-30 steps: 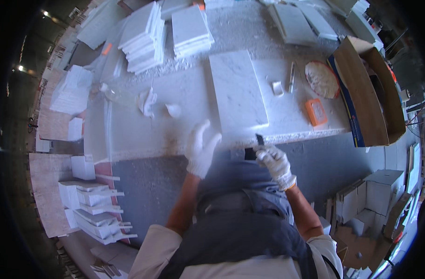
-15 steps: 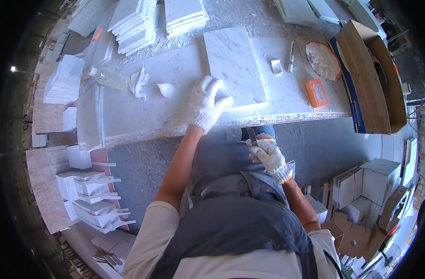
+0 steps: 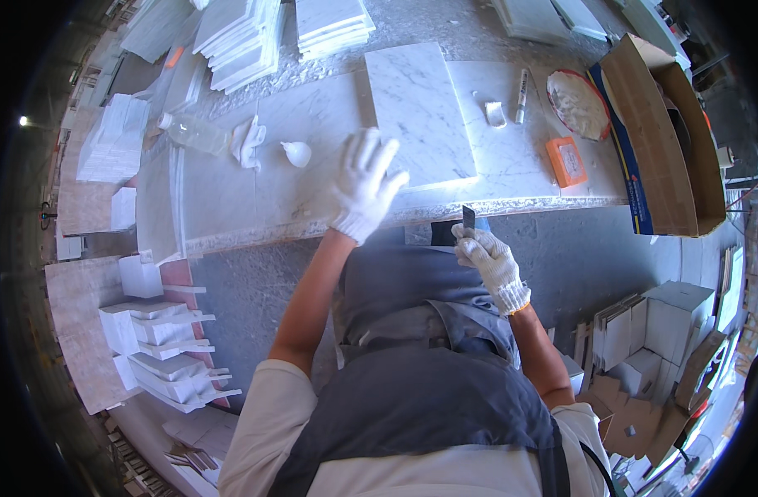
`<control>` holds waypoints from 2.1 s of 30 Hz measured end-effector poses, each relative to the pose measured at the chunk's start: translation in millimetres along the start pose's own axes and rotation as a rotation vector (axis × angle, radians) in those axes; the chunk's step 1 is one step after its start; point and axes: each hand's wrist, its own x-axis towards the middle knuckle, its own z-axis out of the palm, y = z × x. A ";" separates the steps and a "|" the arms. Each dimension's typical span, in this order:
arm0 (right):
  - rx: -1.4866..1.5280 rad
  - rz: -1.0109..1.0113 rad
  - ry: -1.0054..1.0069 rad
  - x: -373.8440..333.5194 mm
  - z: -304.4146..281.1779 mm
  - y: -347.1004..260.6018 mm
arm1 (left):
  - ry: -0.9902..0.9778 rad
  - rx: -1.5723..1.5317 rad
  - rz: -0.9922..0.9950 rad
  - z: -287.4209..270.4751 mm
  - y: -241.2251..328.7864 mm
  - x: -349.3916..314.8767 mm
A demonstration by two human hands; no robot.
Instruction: The person puts on gloves and uses a utility knife to scrape the surface of a white rectangular tile on a workbench. They repeatedly scrape and wipe the tile, then flip it over to continue scraping the other side.
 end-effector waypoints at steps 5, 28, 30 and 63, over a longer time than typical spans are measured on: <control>-0.059 0.095 -0.020 0.6 4.1 -18.5 | -0.260 0.147 0.372 13.9 31.2 -11.6; -0.789 -0.529 0.097 89.8 30.6 -50.8 | 0.154 0.081 0.028 15.0 3.8 -67.2; -0.931 -0.723 0.108 102.7 34.2 -52.3 | 0.173 0.050 0.013 23.0 7.1 -70.3; -1.139 -0.769 -0.059 136.8 50.6 -66.8 | 0.258 0.073 0.009 33.4 5.7 -71.3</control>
